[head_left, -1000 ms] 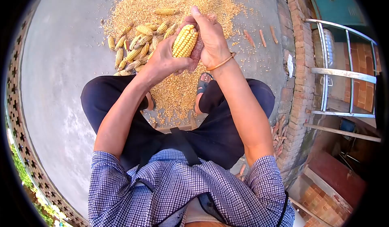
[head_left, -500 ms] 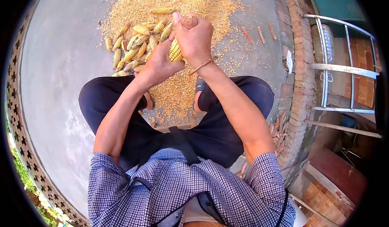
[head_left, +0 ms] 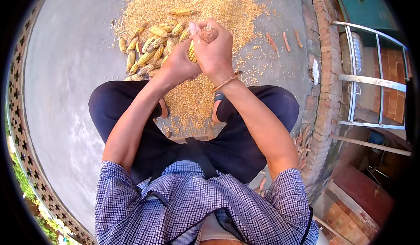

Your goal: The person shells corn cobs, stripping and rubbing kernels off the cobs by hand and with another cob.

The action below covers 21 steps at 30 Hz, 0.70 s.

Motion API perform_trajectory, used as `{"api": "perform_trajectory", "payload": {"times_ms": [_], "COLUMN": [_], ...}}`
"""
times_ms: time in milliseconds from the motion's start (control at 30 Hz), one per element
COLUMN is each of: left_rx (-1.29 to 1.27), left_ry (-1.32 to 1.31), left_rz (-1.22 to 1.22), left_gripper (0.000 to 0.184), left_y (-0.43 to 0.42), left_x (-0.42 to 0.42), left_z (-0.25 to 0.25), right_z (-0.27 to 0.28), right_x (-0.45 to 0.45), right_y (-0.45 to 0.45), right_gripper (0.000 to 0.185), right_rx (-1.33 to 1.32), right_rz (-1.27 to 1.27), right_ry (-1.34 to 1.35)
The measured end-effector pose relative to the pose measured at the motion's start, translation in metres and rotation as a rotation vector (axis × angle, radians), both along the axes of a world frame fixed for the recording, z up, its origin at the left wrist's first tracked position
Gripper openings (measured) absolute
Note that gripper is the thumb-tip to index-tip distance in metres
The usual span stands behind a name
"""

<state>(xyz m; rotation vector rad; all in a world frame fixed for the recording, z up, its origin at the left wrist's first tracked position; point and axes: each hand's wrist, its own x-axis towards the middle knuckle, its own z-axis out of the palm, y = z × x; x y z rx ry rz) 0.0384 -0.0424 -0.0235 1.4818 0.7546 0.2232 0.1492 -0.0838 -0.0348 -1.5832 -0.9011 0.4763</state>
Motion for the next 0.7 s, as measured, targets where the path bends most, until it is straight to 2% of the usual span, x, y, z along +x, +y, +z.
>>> {"api": "perform_trajectory", "payload": {"times_ms": [33, 100, 133, 200, 267, 367, 433, 500, 567, 700], "left_rx": [0.073, 0.206, 0.158, 0.594, 0.696, 0.274, -0.148, -0.351, -0.652, -0.767], "left_ry": [-0.028, -0.084, -0.066, -0.158, -0.244, -0.296, -0.267, -0.377, -0.388, -0.474], "left_rz": [0.005, 0.01, 0.009, 0.031, 0.063, 0.072, 0.003, 0.027, 0.066, 0.086], "left_gripper": [0.05, 0.045, 0.047, 0.046, 0.045, 0.05, 0.057, 0.062, 0.067, 0.052], "left_y": [0.0, -0.003, -0.003, -0.002, -0.005, 0.0, 0.002, -0.001, -0.001, 0.005], "left_x": [0.001, 0.001, 0.0, 0.0, 0.003, 0.001, -0.006, -0.007, -0.01, -0.01], "left_z": [-0.003, -0.012, -0.007, -0.024, -0.042, -0.037, -0.007, 0.0, 0.003, -0.001], "right_z": [-0.002, -0.008, -0.009, -0.006, 0.008, 0.014, 0.021, 0.023, 0.026, 0.027], "right_x": [-0.002, -0.001, 0.001, 0.001, 0.007, 0.014, 0.027, 0.038, 0.041, 0.039], "right_y": [0.001, 0.006, 0.009, 0.013, 0.011, 0.019, 0.014, 0.011, 0.006, 0.006], "right_gripper": [0.019, 0.022, 0.024, 0.027, 0.031, 0.035, 0.027, 0.026, 0.028, 0.028], "right_rx": [-0.022, -0.016, 0.018, 0.013, -0.077, -0.024, -0.003, 0.058, 0.059, 0.083], "right_rz": [-0.084, -0.122, -0.132, -0.142, -0.159, 0.016, 0.164, 0.3, 0.345, 0.393], "right_ry": [-0.13, -0.04, -0.005, 0.024, -0.006, 0.51, 0.727, 0.974, 0.997, 0.947]}}
